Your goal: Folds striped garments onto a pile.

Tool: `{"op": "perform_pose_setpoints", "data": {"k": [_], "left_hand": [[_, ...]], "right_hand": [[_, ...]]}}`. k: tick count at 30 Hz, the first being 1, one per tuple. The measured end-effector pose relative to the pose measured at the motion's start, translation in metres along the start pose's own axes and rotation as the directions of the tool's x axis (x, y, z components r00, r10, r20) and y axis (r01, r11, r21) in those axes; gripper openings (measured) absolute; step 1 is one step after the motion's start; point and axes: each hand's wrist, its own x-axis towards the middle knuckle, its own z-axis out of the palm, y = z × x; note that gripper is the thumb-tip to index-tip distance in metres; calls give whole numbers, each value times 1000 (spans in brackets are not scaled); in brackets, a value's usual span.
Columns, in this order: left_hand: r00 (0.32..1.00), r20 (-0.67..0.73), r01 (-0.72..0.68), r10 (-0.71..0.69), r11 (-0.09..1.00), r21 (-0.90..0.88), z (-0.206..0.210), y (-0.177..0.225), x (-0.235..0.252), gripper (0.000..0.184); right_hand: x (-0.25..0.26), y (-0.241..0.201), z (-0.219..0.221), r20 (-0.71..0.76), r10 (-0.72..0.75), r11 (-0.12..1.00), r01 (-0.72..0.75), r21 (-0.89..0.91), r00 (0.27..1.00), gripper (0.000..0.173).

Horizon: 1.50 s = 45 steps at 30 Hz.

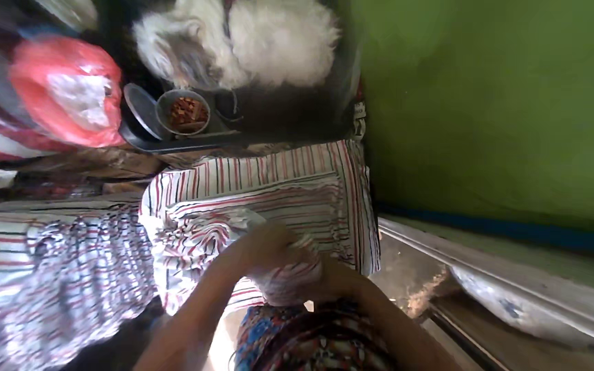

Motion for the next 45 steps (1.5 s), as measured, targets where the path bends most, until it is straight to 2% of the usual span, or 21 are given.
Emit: {"op": "perform_pose_setpoints", "data": {"k": [1,3,5,7,9,10,12,14,16,18,20,22,23,25,27,29,33,35,39,43,45], "left_hand": [[996,-70,65,-62,997,47,0,10,16,41],[956,-292,62,-27,992,111,11,26,49,39],[921,-371,-87,117,992,97,25,46,62,43],[859,-388,-346,335,937,43,51,48,54,35],[768,-457,-514,448,857,-23,84,25,39,23],[771,-486,-512,411,854,-90,96,9,27,21],[825,-529,-381,198,886,-264,115,-30,0,20],[774,-629,-220,-76,898,-380,128,-67,-29,22],[566,-782,-125,-260,911,-394,139,-98,-54,21],[310,-889,-23,-336,932,-361,145,-121,-72,20],[86,-927,140,-366,925,-353,147,-136,-83,30],[-12,-900,244,-436,872,-425,147,-144,-92,50],[-5,-868,248,-497,840,-482,146,-146,-95,57],[121,-754,217,-646,758,-615,144,-146,-100,62],[241,-682,169,-691,722,-671,139,-145,-102,50],[276,-704,99,-655,747,-657,135,-149,-107,36],[137,-838,-101,-528,834,-542,121,-163,-121,24],[76,-872,-105,-484,865,-490,116,-175,-126,19],[234,-858,-158,-457,853,-497,118,-193,-133,19],[414,-799,-337,-437,741,-580,126,-194,-139,21],[519,-701,-280,-489,677,-680,121,-189,-142,28]], "right_hand": [[5,9,-5,-72,120,990,-114,82,990,61],[17,15,-22,-220,386,918,-348,191,896,75],[18,-26,-38,-273,510,855,-516,54,816,66],[10,-80,-48,-235,582,757,-625,-193,778,49],[6,-56,-48,-371,420,860,-494,-130,828,37],[11,-18,-48,-452,316,923,-380,-56,834,35],[18,15,-48,-539,248,959,-284,18,805,40],[17,11,-41,-657,106,966,-234,-111,747,48],[17,4,-29,-733,-183,908,-173,-381,655,42],[24,-12,-10,-667,-408,802,-104,-588,623,32],[38,-39,21,-518,-456,743,-10,-669,724,31],[64,-60,56,-304,-443,678,93,-729,844,41],[80,-67,72,-208,-427,634,127,-763,880,48],[110,-78,94,-79,-318,565,122,-816,945,58],[133,-92,100,-31,-147,509,48,-860,989,59],[148,-102,95,-25,-82,486,18,-874,996,61],[162,-124,84,-17,64,455,-44,-890,998,64],[171,-129,85,-18,138,412,-74,-908,990,66],[183,-137,88,21,263,336,-72,-939,964,64],[177,-144,88,84,264,442,-43,-896,961,63],[171,-148,88,66,315,450,-88,-888,947,62]]}}
